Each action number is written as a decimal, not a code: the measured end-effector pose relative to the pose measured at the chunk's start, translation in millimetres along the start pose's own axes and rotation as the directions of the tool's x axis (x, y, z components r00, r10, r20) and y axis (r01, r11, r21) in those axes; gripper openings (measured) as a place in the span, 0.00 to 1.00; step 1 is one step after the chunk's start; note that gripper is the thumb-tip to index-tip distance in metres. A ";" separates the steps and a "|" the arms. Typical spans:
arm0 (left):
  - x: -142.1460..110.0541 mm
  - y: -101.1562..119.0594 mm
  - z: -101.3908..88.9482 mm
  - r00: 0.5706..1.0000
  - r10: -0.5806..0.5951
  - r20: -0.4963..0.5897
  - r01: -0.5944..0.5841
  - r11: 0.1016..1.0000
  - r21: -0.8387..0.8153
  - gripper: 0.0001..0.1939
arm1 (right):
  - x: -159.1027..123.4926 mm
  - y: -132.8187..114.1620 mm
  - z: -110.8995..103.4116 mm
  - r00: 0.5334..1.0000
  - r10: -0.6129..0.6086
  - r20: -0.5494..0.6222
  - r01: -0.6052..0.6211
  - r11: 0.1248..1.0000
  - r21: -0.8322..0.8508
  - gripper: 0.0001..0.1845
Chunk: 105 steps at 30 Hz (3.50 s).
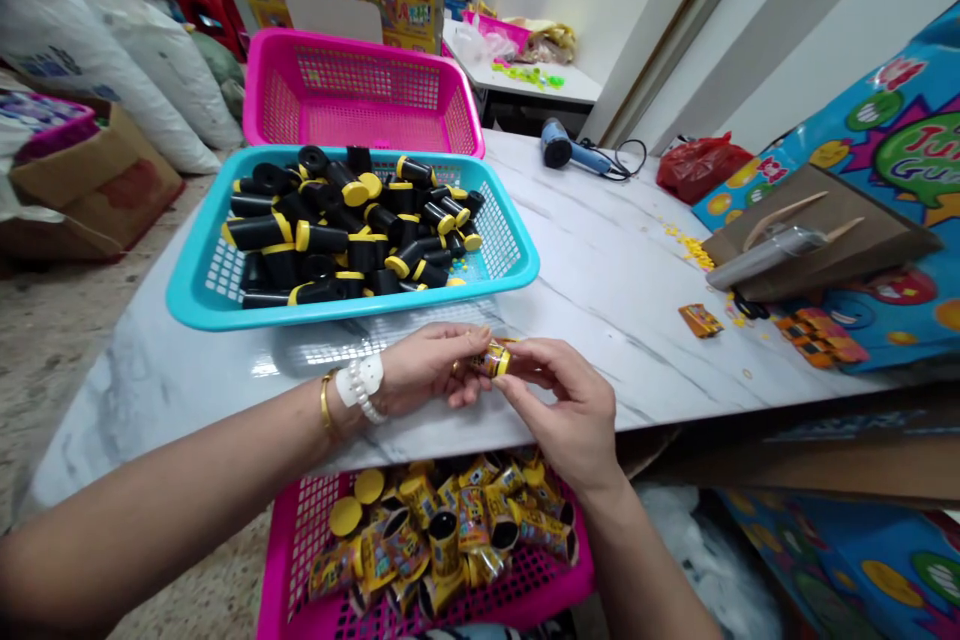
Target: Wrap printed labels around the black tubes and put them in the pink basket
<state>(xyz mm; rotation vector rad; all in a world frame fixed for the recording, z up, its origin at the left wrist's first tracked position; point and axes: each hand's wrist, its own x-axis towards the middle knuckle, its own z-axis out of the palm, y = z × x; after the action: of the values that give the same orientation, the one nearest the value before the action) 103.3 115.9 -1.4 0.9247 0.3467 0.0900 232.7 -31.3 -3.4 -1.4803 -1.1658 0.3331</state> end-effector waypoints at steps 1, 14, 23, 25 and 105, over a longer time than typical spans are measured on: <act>0.0 0.0 -0.9 1.000 0.018 -0.009 -0.018 1.000 0.005 0.26 | 0.3 1.1 1.3 1.000 -0.029 0.012 0.029 1.000 -0.011 0.14; -8.9 6.1 7.9 0.952 0.274 -0.138 -0.185 0.871 0.454 0.29 | 7.2 -2.0 19.1 0.976 0.205 -0.070 -0.182 0.950 0.253 0.09; -9.7 10.9 4.2 0.933 0.353 -0.071 -0.254 0.783 0.567 0.16 | 11.8 11.0 20.2 0.931 0.353 -0.088 -0.282 0.854 0.437 0.14; -10.7 10.5 6.3 0.921 0.387 -0.044 -0.290 0.756 0.587 0.14 | 13.4 7.9 22.0 0.879 0.476 -0.038 -0.379 0.743 0.551 0.18; -7.0 5.7 5.9 0.969 -0.234 0.075 0.219 0.961 0.166 0.30 | -15.4 0.9 13.3 0.982 -0.187 0.017 0.187 0.982 0.011 0.19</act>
<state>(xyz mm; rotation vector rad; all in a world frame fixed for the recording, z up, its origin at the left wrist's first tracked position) 99.1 113.3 8.2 1.0341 0.3737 -0.1941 216.0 -35.6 -14.1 -1.3496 -1.3051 0.2221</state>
